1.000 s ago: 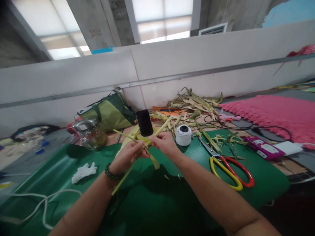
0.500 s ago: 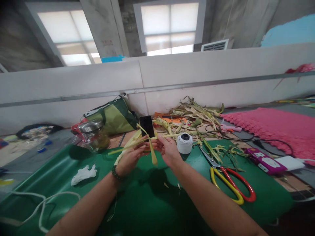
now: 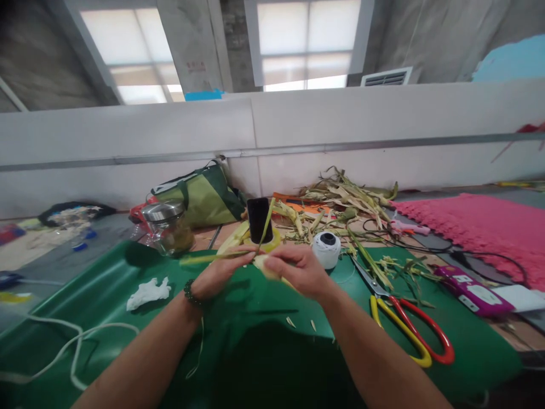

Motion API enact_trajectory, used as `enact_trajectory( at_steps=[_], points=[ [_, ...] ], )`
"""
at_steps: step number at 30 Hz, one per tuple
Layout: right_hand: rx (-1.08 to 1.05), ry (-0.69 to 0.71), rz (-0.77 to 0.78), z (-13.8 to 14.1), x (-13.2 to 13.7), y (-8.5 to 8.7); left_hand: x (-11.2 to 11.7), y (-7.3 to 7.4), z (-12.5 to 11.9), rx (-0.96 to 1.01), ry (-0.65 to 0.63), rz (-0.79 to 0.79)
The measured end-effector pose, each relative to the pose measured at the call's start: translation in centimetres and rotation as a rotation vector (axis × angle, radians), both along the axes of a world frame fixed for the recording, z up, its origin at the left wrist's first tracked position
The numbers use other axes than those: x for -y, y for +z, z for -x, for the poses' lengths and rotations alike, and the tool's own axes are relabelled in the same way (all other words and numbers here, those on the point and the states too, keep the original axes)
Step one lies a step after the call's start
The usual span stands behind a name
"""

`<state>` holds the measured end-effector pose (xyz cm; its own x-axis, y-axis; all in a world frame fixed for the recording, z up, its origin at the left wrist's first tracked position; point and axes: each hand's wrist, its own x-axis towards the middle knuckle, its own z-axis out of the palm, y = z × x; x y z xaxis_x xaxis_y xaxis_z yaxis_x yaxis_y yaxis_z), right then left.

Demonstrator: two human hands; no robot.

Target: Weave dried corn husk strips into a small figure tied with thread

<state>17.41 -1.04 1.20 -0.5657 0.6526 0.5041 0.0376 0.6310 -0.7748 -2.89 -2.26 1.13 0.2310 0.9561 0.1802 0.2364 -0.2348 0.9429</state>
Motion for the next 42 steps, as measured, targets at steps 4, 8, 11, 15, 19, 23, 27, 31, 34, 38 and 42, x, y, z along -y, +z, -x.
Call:
enact_trajectory(
  at_steps=[4,8,11,15,19,23,27,31,34,38,42],
  points=[
    [-0.185,-0.465,-0.589,-0.4,-0.4,0.4,0.2,0.6,0.1,-0.126,-0.091,-0.028],
    [0.178,-0.474,-0.814,0.4,-0.7,-0.3,-0.6,-0.7,0.4,-0.102,-0.146,-0.015],
    [0.399,-0.392,-0.846,0.8,-1.1,-0.9,-1.1,-1.7,0.6,0.010,-0.075,0.067],
    [0.394,-0.328,-0.846,0.8,-1.5,-1.3,-1.0,-1.5,0.3,0.121,-0.101,0.271],
    [0.401,-0.294,-0.803,0.7,-1.4,-1.4,-0.5,-0.6,0.0,0.154,-0.164,0.316],
    [0.437,-0.336,-0.696,0.6,-1.2,-1.7,-0.3,-0.3,0.0,0.151,-0.149,0.371],
    [0.442,-0.326,-0.593,0.6,-1.1,-2.1,-0.4,-0.5,-0.1,0.012,-0.113,0.279],
    [0.455,-0.249,-0.526,0.9,-0.7,-1.9,-0.1,-0.3,-0.5,-0.057,-0.162,0.217],
    [0.440,-0.165,-0.473,0.2,-0.7,-1.4,0.0,0.2,-0.1,-0.052,-0.184,0.226],
    [0.390,-0.350,-0.398,-3.2,-1.8,-1.0,-0.3,1.3,2.3,0.068,0.052,0.167],
    [0.302,-0.539,-0.291,-4.8,-2.5,-1.0,-0.6,1.6,3.3,0.148,0.168,0.218]
  ],
)
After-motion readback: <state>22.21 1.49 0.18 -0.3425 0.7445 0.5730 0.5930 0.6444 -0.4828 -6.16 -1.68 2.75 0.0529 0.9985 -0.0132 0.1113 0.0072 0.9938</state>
